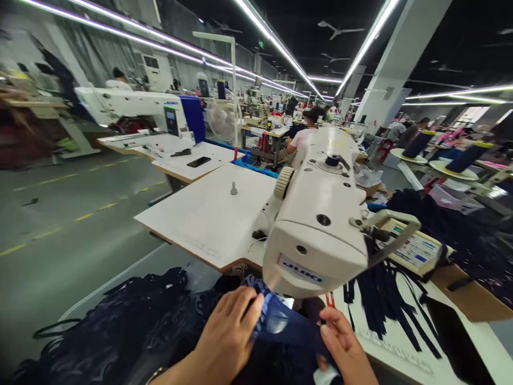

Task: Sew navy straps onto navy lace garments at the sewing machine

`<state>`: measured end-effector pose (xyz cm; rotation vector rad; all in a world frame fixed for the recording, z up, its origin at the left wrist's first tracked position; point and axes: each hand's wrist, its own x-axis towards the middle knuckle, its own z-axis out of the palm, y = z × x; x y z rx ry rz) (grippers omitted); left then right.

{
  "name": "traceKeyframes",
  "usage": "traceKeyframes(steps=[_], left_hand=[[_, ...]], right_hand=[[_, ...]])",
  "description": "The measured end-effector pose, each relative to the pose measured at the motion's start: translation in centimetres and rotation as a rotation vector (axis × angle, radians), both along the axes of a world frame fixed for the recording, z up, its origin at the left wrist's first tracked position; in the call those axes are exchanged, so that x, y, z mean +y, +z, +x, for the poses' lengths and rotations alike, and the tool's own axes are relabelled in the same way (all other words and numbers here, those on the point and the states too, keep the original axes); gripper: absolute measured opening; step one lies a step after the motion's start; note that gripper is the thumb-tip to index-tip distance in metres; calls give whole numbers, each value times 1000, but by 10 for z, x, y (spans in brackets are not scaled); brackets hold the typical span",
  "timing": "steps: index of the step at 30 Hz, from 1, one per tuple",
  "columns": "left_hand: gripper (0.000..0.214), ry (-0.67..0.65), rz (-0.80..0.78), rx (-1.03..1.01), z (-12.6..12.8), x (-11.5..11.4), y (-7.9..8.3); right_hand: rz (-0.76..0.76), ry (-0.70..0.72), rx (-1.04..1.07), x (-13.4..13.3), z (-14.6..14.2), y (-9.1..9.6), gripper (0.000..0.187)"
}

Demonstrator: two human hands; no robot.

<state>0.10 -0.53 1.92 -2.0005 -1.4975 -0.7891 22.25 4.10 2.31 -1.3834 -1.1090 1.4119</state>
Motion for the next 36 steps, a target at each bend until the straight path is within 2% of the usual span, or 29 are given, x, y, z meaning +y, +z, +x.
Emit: traceKeyframes(steps=[2, 4, 6, 8, 10, 14, 16, 20, 23, 27, 31, 36], left_hand=[[30, -42, 2, -46, -8, 1, 0], [35, -214, 9, -8, -10, 7, -3], [39, -382, 17, 51, -9, 14, -9], [42, -450, -20, 41, -8, 20, -14], [42, -460, -58, -31, -7, 24, -17], [43, -490, -103, -102, -8, 27, -21], [47, -468, -129, -135, -8, 27, -25], [50, -327, -79, -186, -9, 24, -34], [49, -333, -11, -123, -11, 22, -35], [48, -337, -131, -180, -11, 20, -27], [45, -376, -143, -179, -8, 25, -26], [54, -301, -100, -186, -5, 29, -33]], right_hand=[[63, 92, 52, 1, -19, 8, 42], [152, 158, 31, 6, -35, 11, 35], [298, 168, -102, 12, -44, 10, 24], [437, 158, -282, 15, -45, 9, 16], [490, 210, -369, 14, -41, 10, 13], [484, 328, -322, 9, -29, 14, 18], [489, 333, -322, 9, -27, 14, 21], [497, 323, -354, 12, -29, 14, 23], [466, 323, -364, 15, -30, 14, 24], [438, 303, -366, 19, -26, 11, 25], [475, 292, -370, 21, -23, 8, 26], [578, 385, -454, 25, -27, 13, 18]])
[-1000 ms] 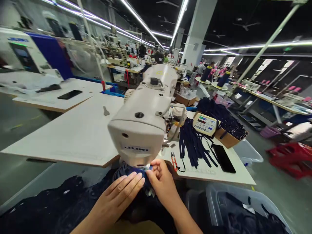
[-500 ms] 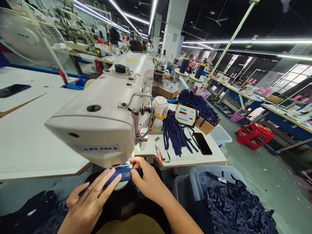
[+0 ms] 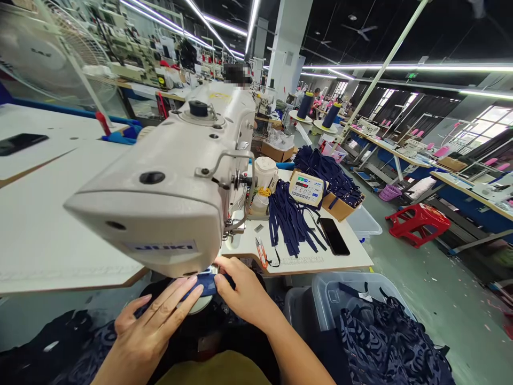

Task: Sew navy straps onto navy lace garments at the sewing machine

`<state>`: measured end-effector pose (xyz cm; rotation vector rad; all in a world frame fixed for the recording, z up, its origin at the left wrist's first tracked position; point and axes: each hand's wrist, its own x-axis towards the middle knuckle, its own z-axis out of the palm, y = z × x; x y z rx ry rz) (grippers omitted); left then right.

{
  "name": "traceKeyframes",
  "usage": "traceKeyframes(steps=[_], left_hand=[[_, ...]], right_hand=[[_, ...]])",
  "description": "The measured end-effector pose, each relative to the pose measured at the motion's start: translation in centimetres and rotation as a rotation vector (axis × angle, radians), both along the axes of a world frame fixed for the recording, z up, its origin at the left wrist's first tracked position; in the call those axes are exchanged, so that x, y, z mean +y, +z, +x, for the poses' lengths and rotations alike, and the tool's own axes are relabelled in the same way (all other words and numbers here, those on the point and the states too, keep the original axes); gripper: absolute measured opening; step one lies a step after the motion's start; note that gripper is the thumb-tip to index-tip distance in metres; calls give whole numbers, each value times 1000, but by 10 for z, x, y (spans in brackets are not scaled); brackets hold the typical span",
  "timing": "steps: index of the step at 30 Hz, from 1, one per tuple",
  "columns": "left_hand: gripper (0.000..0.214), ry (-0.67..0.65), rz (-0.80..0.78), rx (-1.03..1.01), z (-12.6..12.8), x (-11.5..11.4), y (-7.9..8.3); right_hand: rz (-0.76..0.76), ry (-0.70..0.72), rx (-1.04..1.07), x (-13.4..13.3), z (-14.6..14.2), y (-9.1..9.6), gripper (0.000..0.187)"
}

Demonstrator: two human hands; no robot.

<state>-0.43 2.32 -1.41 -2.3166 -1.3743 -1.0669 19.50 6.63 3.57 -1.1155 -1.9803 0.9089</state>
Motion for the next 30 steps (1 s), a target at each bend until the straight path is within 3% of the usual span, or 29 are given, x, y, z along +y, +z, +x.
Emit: traceKeyframes(steps=[10, 30], left_hand=[[49, 18, -43, -7, 3, -7, 17], [61, 76, -23, 71, 6, -9, 16]], right_hand=[[68, 20, -156, 7, -5, 4, 17], [130, -88, -161, 6, -11, 0, 15]])
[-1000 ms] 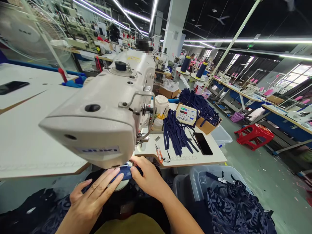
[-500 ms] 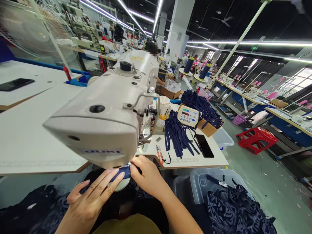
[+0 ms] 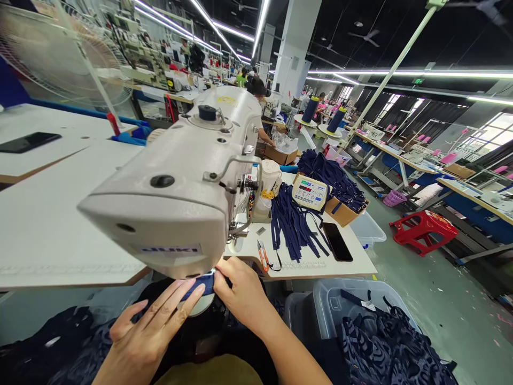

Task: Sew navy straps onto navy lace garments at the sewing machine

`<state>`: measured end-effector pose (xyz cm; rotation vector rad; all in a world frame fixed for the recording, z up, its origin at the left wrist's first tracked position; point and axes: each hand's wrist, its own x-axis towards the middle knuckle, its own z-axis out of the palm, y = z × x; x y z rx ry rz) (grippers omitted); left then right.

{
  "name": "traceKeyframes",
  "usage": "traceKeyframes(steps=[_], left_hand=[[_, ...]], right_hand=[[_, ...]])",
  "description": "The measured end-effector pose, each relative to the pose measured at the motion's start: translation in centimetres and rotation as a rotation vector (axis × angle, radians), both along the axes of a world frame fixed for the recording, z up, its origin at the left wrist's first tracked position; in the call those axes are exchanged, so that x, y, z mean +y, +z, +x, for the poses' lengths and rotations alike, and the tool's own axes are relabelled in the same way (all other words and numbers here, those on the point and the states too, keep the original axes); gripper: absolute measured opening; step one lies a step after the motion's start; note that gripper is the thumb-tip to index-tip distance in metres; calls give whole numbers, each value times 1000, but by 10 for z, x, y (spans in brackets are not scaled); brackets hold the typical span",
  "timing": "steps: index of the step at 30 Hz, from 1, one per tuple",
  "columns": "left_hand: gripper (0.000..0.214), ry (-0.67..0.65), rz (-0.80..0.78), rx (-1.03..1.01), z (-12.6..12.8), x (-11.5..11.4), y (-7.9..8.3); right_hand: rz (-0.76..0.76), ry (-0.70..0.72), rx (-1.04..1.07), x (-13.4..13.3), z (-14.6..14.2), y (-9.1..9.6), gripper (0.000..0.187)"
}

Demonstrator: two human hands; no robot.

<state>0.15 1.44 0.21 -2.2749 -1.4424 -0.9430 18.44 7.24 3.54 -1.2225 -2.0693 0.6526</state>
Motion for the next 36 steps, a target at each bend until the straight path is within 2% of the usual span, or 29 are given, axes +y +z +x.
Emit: traceKeyframes(steps=[6, 13, 21, 36], left_hand=[[58, 13, 29, 17, 1, 0, 6], [57, -4, 7, 7, 0, -1, -2], [53, -5, -7, -12, 2, -4, 2], [49, 20, -35, -43, -5, -6, -4]], right_hand=[[2, -6, -9, 1, -1, -2, 16], [-11, -2, -9, 1, -2, 1, 16], [-30, 13, -17, 1, -1, -1, 17], [-41, 58, 45, 1, -4, -2, 20]])
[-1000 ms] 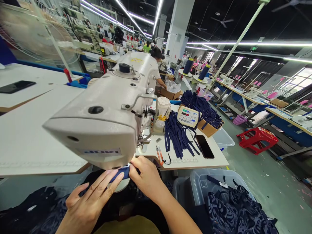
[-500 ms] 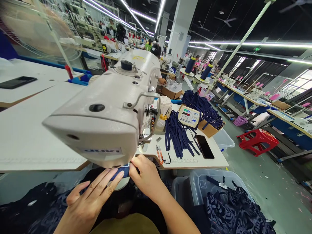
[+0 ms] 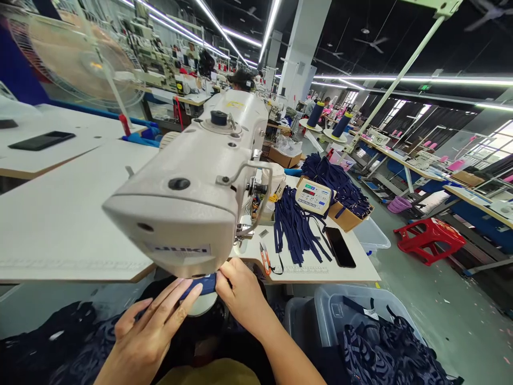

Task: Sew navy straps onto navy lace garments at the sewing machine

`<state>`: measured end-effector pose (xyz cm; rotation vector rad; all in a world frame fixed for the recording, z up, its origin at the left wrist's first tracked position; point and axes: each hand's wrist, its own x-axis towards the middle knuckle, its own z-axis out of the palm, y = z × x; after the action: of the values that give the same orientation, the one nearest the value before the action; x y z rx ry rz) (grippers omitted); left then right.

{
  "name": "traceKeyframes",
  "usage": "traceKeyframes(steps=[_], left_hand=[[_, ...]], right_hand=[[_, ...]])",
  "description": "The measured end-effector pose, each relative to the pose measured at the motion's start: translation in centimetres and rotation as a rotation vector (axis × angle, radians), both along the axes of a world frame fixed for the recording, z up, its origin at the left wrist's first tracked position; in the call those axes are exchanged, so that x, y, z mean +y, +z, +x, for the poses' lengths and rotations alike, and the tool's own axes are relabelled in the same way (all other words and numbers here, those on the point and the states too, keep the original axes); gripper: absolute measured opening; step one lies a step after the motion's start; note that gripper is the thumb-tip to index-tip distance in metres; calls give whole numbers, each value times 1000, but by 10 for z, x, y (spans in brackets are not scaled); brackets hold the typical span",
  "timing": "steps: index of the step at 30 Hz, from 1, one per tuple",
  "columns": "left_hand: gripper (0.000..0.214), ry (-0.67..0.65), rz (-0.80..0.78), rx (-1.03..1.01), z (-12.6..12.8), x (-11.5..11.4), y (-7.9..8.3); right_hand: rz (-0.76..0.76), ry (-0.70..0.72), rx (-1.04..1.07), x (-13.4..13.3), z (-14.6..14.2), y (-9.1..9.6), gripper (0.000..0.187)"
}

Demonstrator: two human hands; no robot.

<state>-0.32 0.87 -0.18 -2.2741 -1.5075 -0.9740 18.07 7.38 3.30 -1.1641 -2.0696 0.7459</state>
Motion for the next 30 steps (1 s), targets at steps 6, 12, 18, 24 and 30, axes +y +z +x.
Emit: traceKeyframes(steps=[6, 12, 18, 24, 30], left_hand=[[45, -32, -1, -32, 1, 2, -2], [45, -78, 33, -22, 3, 5, -3], [44, -90, 48, -5, 7, 4, 1], [52, -241, 40, -65, 3, -12, 2], [42, -545, -254, -143, 8, -18, 7]], right_hand=[[-25, -12, 70, -2, 2, 3, 18], [-69, -103, 117, -7, 4, 0, 10], [-125, -94, 151, -9, 4, 2, 11], [-202, -32, -31, -34, 17, 20, 12], [-56, 572, 31, -70, 32, 49, 20]])
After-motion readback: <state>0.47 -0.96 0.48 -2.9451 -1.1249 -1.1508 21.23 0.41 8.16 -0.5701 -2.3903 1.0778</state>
